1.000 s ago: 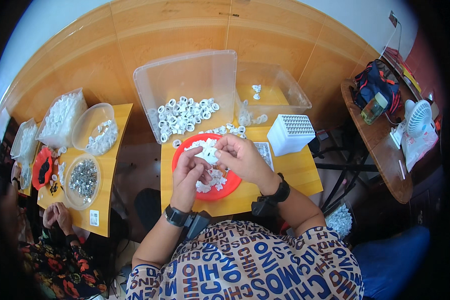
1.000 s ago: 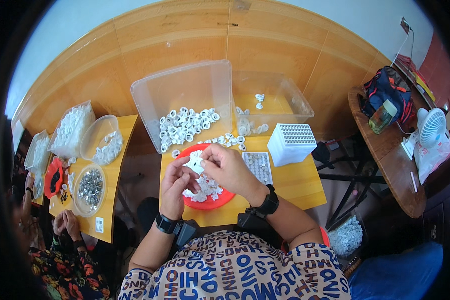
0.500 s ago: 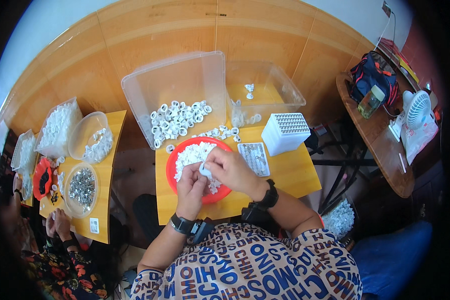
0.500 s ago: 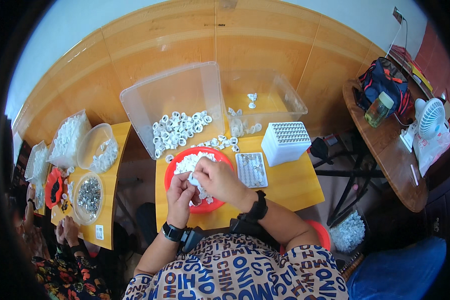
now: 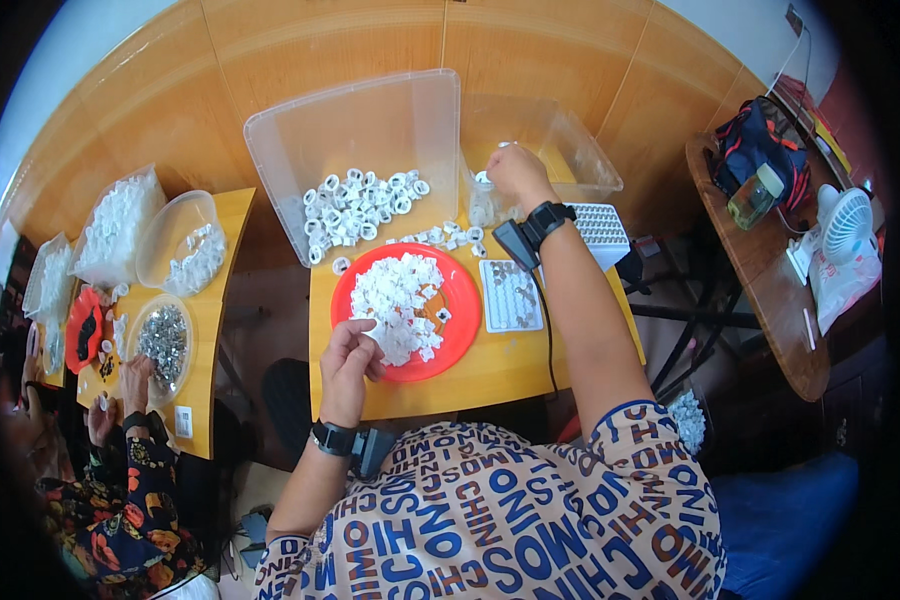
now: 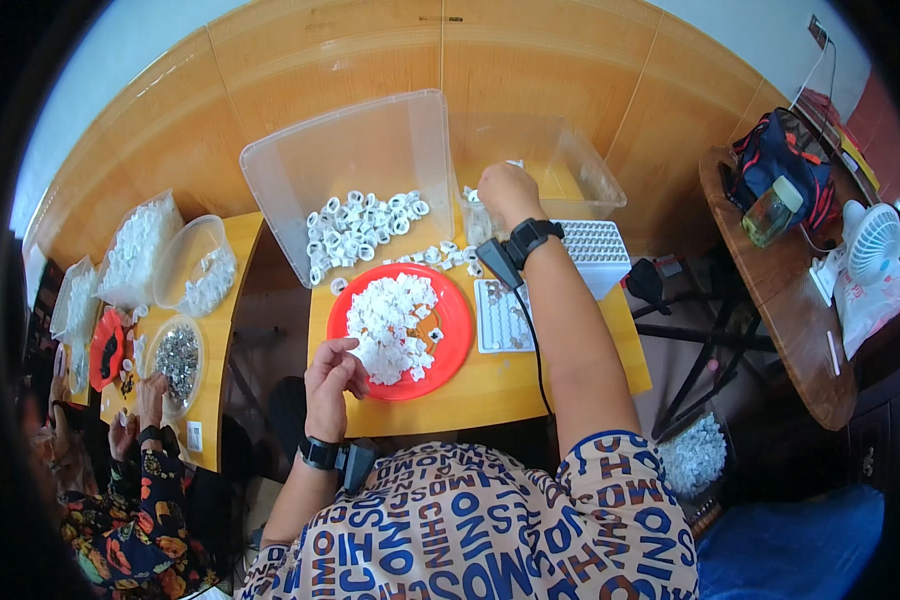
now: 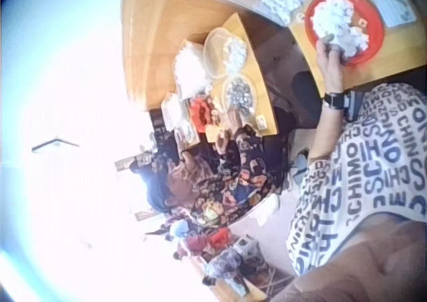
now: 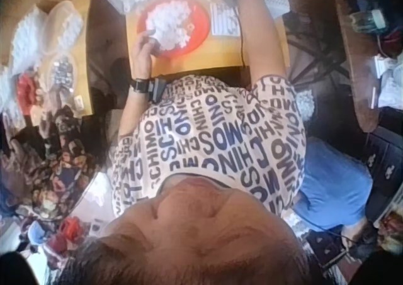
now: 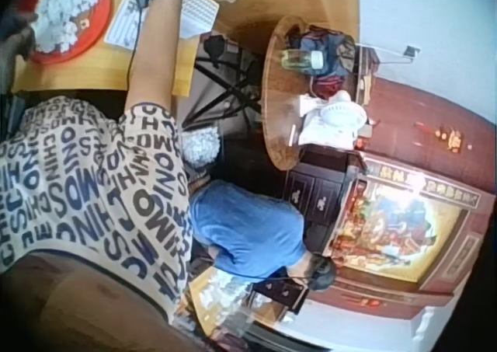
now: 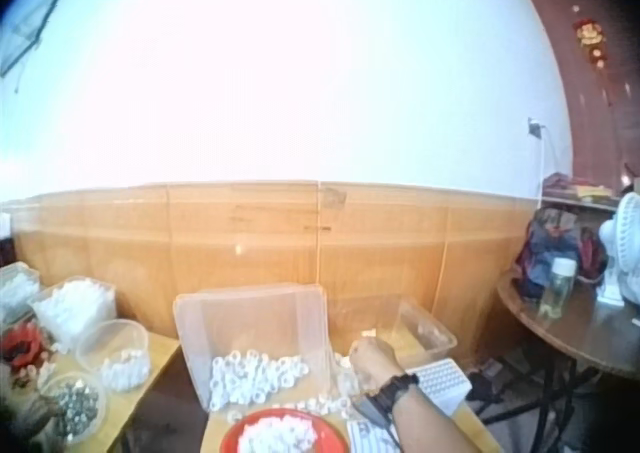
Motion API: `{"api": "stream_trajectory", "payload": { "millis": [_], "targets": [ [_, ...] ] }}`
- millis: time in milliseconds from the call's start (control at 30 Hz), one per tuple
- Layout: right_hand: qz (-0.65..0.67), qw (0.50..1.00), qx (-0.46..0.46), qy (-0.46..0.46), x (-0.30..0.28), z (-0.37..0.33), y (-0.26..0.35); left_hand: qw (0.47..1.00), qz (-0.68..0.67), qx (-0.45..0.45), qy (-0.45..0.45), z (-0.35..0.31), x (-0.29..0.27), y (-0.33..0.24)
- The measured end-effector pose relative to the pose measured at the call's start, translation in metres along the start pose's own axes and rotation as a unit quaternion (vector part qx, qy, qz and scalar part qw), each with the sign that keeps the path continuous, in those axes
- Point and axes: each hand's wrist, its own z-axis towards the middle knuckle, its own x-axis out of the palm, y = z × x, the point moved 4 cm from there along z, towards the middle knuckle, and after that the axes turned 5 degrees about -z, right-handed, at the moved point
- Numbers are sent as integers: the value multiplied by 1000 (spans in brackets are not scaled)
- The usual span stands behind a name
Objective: Assembling small white plastic components into a circular frame at a workbench.
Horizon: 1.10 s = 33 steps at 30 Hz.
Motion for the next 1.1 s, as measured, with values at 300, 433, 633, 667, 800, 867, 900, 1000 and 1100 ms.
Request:
{"api": "stream_trajectory", "payload": {
  "millis": [300, 433, 633, 667, 800, 867, 900, 1000, 1100],
  "targets": [
    [167, 985, -9, 41, -32, -26, 18, 999, -7, -33, 15, 2, 5, 10],
    [294, 951, -81, 45, -40, -92, 46, 999, -10, -42, 7, 4, 1, 15],
    [147, 956, -201, 153, 24, -189, 77, 999, -21, -46, 13, 8, 2, 18],
    [81, 964, -213, 136, 31, -194, 78, 998, -21, -54, 14, 8, 4, 17],
    [65, 965, -219, 127, 37, -191, 86, 997, -27, -66, 17, 7, 3, 20],
    [89, 965, -194, 155, 40, -187, 85, 997, -29, -68, 15, 6, 4, 19],
    [114, 962, -168, 182, 41, -184, 85, 997, -30, -69, 15, 6, 3, 19],
    [134, 976, -130, 116, 22, -172, 78, 997, -38, -65, 16, 7, 0, 19],
    [143, 982, -119, 35, 26, -169, 62, 997, -40, -66, 13, 7, 0, 20]
  ]
}}
